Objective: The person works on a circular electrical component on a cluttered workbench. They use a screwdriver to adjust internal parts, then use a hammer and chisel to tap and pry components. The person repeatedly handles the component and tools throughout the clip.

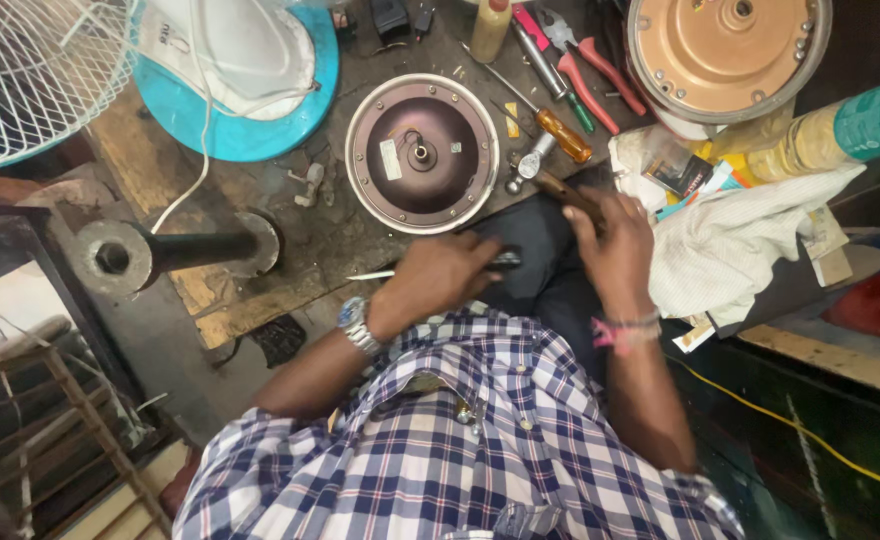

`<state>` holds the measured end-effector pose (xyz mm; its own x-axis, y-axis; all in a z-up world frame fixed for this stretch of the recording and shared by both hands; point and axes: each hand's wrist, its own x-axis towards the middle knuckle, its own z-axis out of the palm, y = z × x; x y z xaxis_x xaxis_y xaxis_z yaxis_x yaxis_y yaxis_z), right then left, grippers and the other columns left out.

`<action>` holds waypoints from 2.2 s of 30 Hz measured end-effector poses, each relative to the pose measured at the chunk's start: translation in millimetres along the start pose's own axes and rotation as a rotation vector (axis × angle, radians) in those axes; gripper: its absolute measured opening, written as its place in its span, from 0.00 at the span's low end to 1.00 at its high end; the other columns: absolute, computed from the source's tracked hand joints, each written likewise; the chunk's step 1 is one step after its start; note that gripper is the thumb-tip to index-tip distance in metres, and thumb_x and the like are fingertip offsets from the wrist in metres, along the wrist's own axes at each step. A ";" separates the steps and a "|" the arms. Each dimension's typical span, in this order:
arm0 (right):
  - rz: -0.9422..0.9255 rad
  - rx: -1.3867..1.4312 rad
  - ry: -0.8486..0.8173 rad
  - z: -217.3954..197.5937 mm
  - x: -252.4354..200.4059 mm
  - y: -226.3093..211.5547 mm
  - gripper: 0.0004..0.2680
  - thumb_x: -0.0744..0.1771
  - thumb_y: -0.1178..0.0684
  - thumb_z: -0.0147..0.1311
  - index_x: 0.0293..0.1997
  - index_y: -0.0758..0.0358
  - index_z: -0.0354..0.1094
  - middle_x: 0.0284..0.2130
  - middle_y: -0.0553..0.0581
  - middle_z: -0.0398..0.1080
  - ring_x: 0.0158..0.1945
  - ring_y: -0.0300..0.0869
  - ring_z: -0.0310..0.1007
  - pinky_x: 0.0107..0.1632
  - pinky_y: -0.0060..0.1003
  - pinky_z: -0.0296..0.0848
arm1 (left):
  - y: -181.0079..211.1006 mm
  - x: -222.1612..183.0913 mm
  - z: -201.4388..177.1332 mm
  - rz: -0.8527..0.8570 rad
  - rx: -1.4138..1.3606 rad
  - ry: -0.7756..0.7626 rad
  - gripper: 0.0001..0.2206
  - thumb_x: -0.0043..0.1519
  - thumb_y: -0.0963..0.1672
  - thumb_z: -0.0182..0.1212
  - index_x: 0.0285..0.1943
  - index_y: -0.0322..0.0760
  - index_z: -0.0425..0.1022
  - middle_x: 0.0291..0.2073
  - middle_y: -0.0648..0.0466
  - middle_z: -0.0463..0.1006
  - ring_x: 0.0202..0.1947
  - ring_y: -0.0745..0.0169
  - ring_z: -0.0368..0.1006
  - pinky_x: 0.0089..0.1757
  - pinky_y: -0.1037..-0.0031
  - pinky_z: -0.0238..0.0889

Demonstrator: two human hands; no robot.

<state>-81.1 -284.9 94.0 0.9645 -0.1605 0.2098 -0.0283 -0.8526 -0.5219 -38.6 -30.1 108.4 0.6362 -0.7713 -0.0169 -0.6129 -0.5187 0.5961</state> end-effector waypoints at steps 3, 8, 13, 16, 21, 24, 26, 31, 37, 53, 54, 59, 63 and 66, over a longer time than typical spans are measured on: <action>-0.124 -0.041 0.066 22.6 19.8 22.5 0.09 0.68 0.56 0.62 0.53 0.64 0.73 0.46 0.63 0.73 0.52 0.58 0.70 0.56 0.49 0.68 | -22.5 -16.5 4.7 -0.011 0.023 0.125 0.16 0.56 0.45 0.66 0.50 0.37 0.72 0.36 0.45 0.76 0.37 0.42 0.75 0.36 0.55 0.68; -0.080 -0.151 0.087 46.3 54.8 50.4 0.09 0.66 0.57 0.63 0.51 0.63 0.75 0.46 0.61 0.72 0.51 0.58 0.68 0.54 0.50 0.68 | -45.8 -27.0 -4.0 -0.170 0.056 0.157 0.15 0.57 0.43 0.66 0.48 0.33 0.70 0.37 0.42 0.76 0.40 0.39 0.74 0.37 0.53 0.68; -0.039 -0.175 0.064 51.4 44.6 62.4 0.09 0.66 0.57 0.62 0.49 0.64 0.75 0.45 0.62 0.71 0.51 0.58 0.68 0.54 0.50 0.68 | -53.4 -28.9 -12.1 -0.299 0.095 0.044 0.15 0.57 0.45 0.68 0.46 0.35 0.69 0.38 0.44 0.77 0.37 0.39 0.75 0.35 0.52 0.67; -0.015 -0.172 0.027 56.5 45.1 71.2 0.08 0.66 0.57 0.61 0.49 0.65 0.74 0.46 0.64 0.70 0.51 0.59 0.68 0.54 0.51 0.68 | -60.5 -23.7 -10.4 -0.284 0.112 0.040 0.15 0.54 0.45 0.68 0.45 0.37 0.70 0.36 0.47 0.78 0.36 0.41 0.76 0.35 0.54 0.68; -0.220 -0.313 0.144 86.2 87.8 92.2 0.13 0.67 0.61 0.55 0.59 0.63 0.72 0.59 0.66 0.69 0.59 0.60 0.69 0.60 0.51 0.70 | -71.7 -17.9 0.3 -0.214 0.130 0.103 0.16 0.52 0.45 0.71 0.43 0.37 0.70 0.36 0.47 0.78 0.38 0.43 0.77 0.36 0.56 0.68; -0.183 -0.323 0.017 99.0 126.0 99.5 0.15 0.69 0.61 0.51 0.65 0.64 0.69 0.64 0.71 0.66 0.51 0.63 0.71 0.54 0.56 0.69 | -80.5 -10.5 0.2 -0.200 0.124 0.163 0.17 0.49 0.45 0.72 0.43 0.37 0.71 0.35 0.46 0.78 0.37 0.42 0.76 0.36 0.56 0.68; -0.319 -0.448 0.093 106.4 135.6 100.7 0.16 0.67 0.52 0.53 0.62 0.64 0.69 0.57 0.73 0.67 0.49 0.63 0.73 0.50 0.54 0.71 | -84.4 -15.7 3.0 -0.211 0.127 0.162 0.18 0.49 0.45 0.73 0.43 0.37 0.71 0.35 0.46 0.78 0.38 0.42 0.76 0.36 0.56 0.68; -0.212 -0.529 -0.089 115.1 149.7 107.2 0.09 0.70 0.54 0.50 0.50 0.67 0.73 0.49 0.70 0.70 0.44 0.59 0.74 0.38 0.52 0.74 | -94.9 -20.2 3.3 -0.220 0.107 0.098 0.15 0.52 0.44 0.71 0.44 0.38 0.72 0.35 0.47 0.78 0.39 0.43 0.76 0.38 0.56 0.68; -0.262 -0.558 -0.039 131.0 158.2 126.0 0.14 0.75 0.46 0.50 0.40 0.67 0.76 0.42 0.67 0.71 0.42 0.58 0.74 0.39 0.50 0.74 | -94.4 -20.0 -10.3 -0.194 0.104 0.091 0.14 0.51 0.44 0.71 0.43 0.38 0.73 0.35 0.46 0.78 0.40 0.43 0.75 0.38 0.55 0.67; -0.165 -0.432 0.060 111.4 146.8 81.3 0.14 0.72 0.48 0.56 0.63 0.64 0.69 0.42 0.69 0.69 0.37 0.61 0.75 0.33 0.53 0.72 | -113.6 -35.3 -26.3 -0.184 0.141 0.170 0.16 0.50 0.44 0.71 0.46 0.36 0.75 0.39 0.47 0.76 0.45 0.42 0.74 0.41 0.55 0.67; -0.147 -0.458 0.057 111.4 145.4 80.5 0.15 0.73 0.48 0.57 0.66 0.63 0.69 0.41 0.67 0.70 0.37 0.61 0.74 0.34 0.53 0.72 | -115.9 -37.3 -27.4 -0.201 0.141 0.189 0.17 0.50 0.43 0.71 0.47 0.37 0.75 0.40 0.47 0.76 0.45 0.42 0.73 0.41 0.55 0.67; -0.141 -0.350 0.003 104.3 129.1 80.4 0.12 0.65 0.54 0.60 0.52 0.65 0.70 0.42 0.64 0.71 0.40 0.58 0.73 0.41 0.53 0.73 | -127.6 -46.3 -32.1 -0.350 0.097 0.266 0.15 0.53 0.43 0.70 0.48 0.38 0.77 0.44 0.48 0.75 0.45 0.41 0.73 0.40 0.54 0.66; -0.155 -0.264 0.065 72.4 104.6 67.5 0.07 0.67 0.55 0.63 0.44 0.64 0.70 0.40 0.63 0.71 0.43 0.59 0.71 0.43 0.54 0.70 | -131.7 -38.7 -37.1 -0.385 0.177 0.339 0.14 0.53 0.43 0.71 0.47 0.38 0.77 0.42 0.47 0.75 0.44 0.41 0.73 0.39 0.54 0.65; -0.173 -0.163 0.170 38.3 77.5 44.7 0.09 0.69 0.54 0.66 0.43 0.66 0.69 0.39 0.62 0.69 0.43 0.58 0.70 0.46 0.52 0.69 | -120.8 -38.6 -43.3 -0.379 0.243 0.357 0.12 0.55 0.44 0.72 0.44 0.38 0.76 0.40 0.46 0.76 0.42 0.40 0.74 0.38 0.53 0.65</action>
<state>2.4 -316.4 55.2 0.9014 -0.0752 0.4264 0.0776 -0.9408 -0.3298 31.2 78.3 71.8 0.9254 -0.3645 0.1040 -0.3745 -0.8372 0.3984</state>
